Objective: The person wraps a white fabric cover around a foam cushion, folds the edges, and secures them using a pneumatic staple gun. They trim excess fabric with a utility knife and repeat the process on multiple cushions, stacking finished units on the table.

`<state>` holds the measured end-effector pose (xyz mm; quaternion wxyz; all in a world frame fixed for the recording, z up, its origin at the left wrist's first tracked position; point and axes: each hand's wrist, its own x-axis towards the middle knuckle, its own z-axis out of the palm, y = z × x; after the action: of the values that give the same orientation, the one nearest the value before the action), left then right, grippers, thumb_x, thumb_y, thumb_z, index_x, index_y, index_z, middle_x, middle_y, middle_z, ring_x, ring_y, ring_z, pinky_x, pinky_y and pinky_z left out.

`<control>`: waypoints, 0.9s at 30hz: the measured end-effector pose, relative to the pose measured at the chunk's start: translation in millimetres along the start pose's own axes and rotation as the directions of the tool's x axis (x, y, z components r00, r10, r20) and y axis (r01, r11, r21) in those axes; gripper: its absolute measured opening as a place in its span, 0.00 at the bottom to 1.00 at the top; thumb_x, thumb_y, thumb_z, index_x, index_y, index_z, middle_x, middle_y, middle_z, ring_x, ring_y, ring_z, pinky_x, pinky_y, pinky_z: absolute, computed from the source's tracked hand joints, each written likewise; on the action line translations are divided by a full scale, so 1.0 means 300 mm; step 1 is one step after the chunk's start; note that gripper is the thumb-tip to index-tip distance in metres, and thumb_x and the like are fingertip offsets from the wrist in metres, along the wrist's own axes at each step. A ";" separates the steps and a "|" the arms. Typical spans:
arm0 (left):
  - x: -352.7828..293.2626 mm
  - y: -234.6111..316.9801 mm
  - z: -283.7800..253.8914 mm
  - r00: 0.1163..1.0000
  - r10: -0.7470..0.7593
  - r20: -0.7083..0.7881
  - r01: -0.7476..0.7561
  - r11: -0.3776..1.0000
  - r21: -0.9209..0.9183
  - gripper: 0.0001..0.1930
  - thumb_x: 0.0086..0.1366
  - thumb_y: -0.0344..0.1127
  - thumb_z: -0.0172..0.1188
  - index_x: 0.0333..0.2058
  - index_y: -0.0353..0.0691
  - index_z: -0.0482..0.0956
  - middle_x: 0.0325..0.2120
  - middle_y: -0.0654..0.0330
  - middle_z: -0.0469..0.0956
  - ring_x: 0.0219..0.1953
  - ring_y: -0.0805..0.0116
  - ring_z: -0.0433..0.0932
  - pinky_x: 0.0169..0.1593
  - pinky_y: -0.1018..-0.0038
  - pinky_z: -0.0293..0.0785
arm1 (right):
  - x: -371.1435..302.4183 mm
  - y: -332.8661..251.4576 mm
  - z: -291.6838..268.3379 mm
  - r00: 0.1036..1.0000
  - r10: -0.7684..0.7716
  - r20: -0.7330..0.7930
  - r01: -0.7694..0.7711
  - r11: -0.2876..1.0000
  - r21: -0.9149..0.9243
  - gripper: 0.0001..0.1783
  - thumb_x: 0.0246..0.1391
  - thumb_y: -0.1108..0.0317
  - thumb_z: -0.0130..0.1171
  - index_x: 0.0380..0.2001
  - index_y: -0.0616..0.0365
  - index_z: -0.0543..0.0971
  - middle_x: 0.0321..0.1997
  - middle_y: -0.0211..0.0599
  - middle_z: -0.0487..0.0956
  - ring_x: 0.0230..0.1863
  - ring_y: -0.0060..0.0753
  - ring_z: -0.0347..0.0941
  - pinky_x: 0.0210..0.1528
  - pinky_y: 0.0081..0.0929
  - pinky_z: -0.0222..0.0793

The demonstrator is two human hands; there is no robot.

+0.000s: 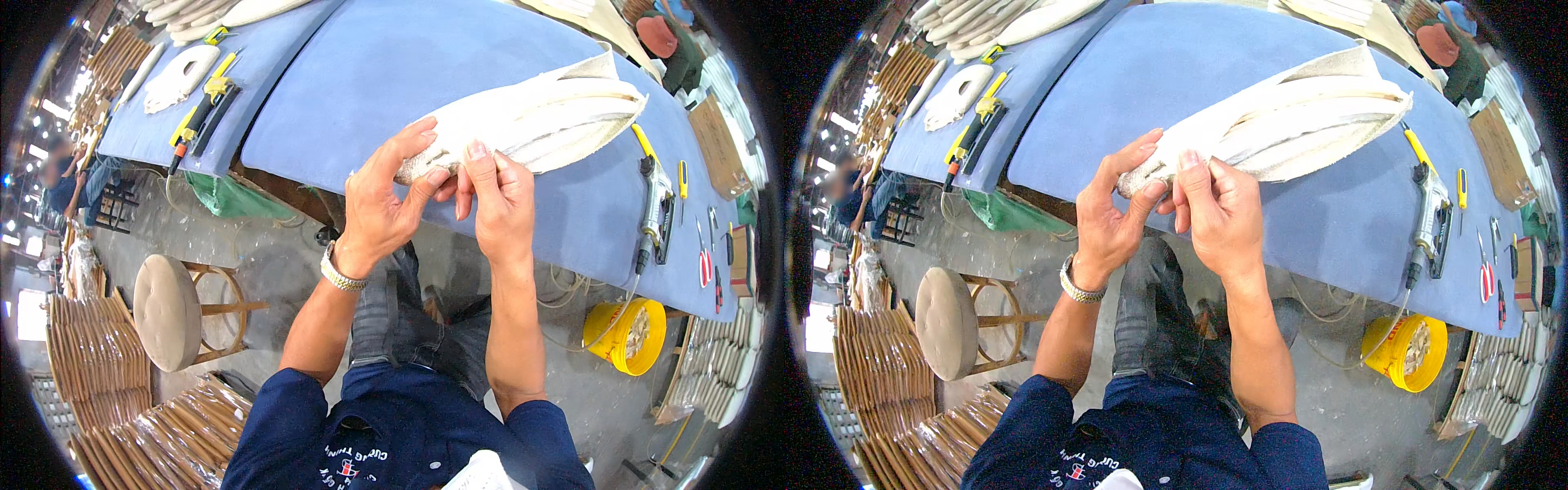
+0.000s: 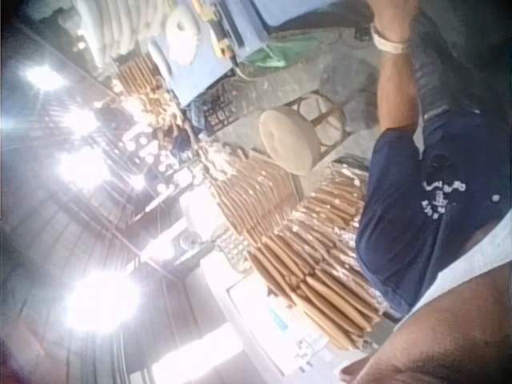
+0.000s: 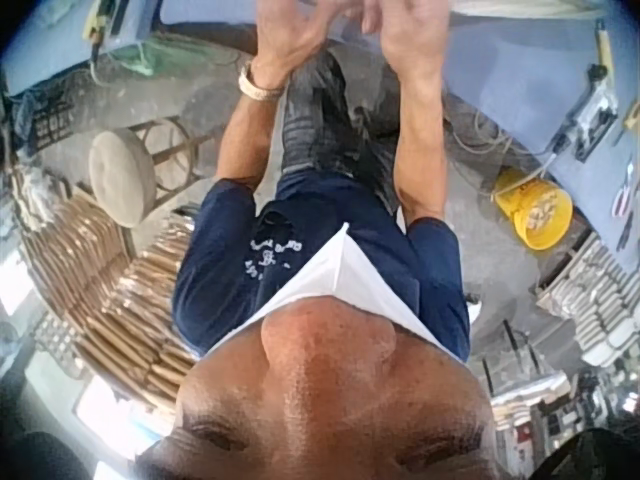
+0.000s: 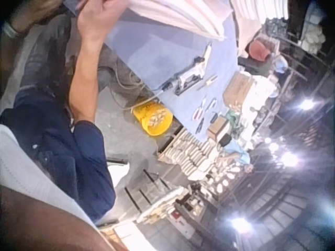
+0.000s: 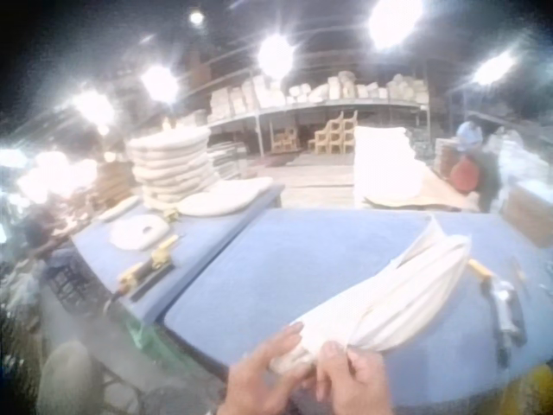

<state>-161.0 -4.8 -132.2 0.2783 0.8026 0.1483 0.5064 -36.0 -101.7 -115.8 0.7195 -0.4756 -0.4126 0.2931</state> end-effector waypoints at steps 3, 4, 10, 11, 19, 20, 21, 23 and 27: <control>-0.001 0.004 0.017 1.000 -0.018 -0.017 0.017 1.000 -0.017 0.19 0.64 0.36 0.70 0.52 0.38 0.78 0.53 0.49 0.83 0.51 0.52 0.85 0.50 0.65 0.82 | -0.008 0.002 -0.014 1.000 -0.011 -0.021 0.008 0.995 -0.097 0.26 0.74 0.56 0.51 0.21 0.59 0.74 0.16 0.30 0.75 0.16 0.16 0.68 0.23 0.19 0.67; -0.002 0.004 0.015 0.999 -0.027 -0.025 0.026 0.999 -0.021 0.19 0.64 0.36 0.70 0.52 0.38 0.78 0.53 0.49 0.83 0.51 0.52 0.85 0.50 0.65 0.82 | -0.014 -0.001 -0.009 0.999 -0.018 -0.038 0.012 0.988 -0.153 0.25 0.74 0.56 0.51 0.22 0.59 0.75 0.16 0.31 0.75 0.16 0.17 0.68 0.23 0.20 0.66; 0.030 0.000 0.008 0.989 -0.129 -0.068 0.128 0.991 -0.023 0.17 0.68 0.38 0.67 0.51 0.37 0.80 0.49 0.49 0.84 0.47 0.57 0.87 0.47 0.67 0.82 | 0.027 0.043 0.026 0.985 -0.159 -0.061 0.136 0.950 -0.280 0.23 0.73 0.58 0.51 0.25 0.62 0.76 0.16 0.33 0.75 0.19 0.21 0.71 0.25 0.26 0.66; 0.045 -0.009 0.003 0.988 -0.144 -0.062 0.145 0.989 0.003 0.18 0.68 0.40 0.67 0.52 0.37 0.80 0.47 0.50 0.85 0.45 0.58 0.87 0.45 0.68 0.82 | 0.059 0.041 0.046 0.983 -0.177 -0.058 0.157 0.955 -0.251 0.23 0.73 0.59 0.51 0.25 0.63 0.76 0.17 0.33 0.75 0.20 0.22 0.71 0.25 0.26 0.67; 0.130 -0.103 -0.005 0.949 -0.301 -0.099 0.292 0.952 -0.089 0.26 0.66 0.48 0.70 0.55 0.38 0.79 0.42 0.52 0.86 0.38 0.67 0.86 0.41 0.71 0.81 | 0.173 0.131 0.106 0.980 -0.200 0.000 0.200 0.980 -0.013 0.22 0.75 0.59 0.49 0.29 0.64 0.76 0.19 0.31 0.74 0.22 0.21 0.71 0.27 0.25 0.69; 0.127 -0.118 0.000 0.934 -0.340 -0.105 0.321 0.933 -0.161 0.26 0.65 0.49 0.71 0.55 0.37 0.79 0.42 0.52 0.86 0.39 0.68 0.86 0.41 0.72 0.81 | 0.181 0.134 0.108 0.977 -0.213 0.016 0.213 0.977 -0.005 0.22 0.75 0.59 0.48 0.29 0.64 0.76 0.20 0.31 0.74 0.22 0.21 0.71 0.27 0.25 0.69; 0.129 -0.130 -0.004 0.931 -0.354 -0.091 0.336 0.927 -0.164 0.27 0.65 0.49 0.71 0.56 0.37 0.79 0.42 0.51 0.86 0.39 0.68 0.85 0.41 0.72 0.81 | 0.191 0.137 0.110 0.974 -0.226 0.033 0.226 0.974 0.004 0.22 0.75 0.59 0.48 0.29 0.64 0.75 0.20 0.31 0.74 0.22 0.21 0.71 0.27 0.25 0.69; 0.140 -0.143 -0.011 0.923 -0.379 -0.061 0.363 0.913 -0.184 0.29 0.65 0.49 0.71 0.57 0.35 0.78 0.43 0.51 0.86 0.40 0.69 0.84 0.41 0.72 0.81 | 0.202 0.136 0.108 0.970 -0.236 0.051 0.237 0.972 0.000 0.22 0.76 0.58 0.47 0.29 0.64 0.75 0.20 0.31 0.74 0.23 0.22 0.71 0.27 0.25 0.69; 0.165 -0.124 -0.026 0.895 -0.447 0.012 0.430 0.852 -0.299 0.29 0.66 0.46 0.71 0.57 0.31 0.77 0.40 0.53 0.85 0.38 0.72 0.82 0.39 0.74 0.80 | 0.200 0.137 0.102 0.967 -0.235 0.094 0.239 0.970 -0.039 0.23 0.77 0.58 0.43 0.31 0.63 0.75 0.23 0.30 0.74 0.25 0.21 0.71 0.29 0.24 0.69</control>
<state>-144.4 53.1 -115.5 0.4979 0.6822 0.2584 0.4690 -34.6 -23.9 -128.5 0.7182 -0.4272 -0.5053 0.2154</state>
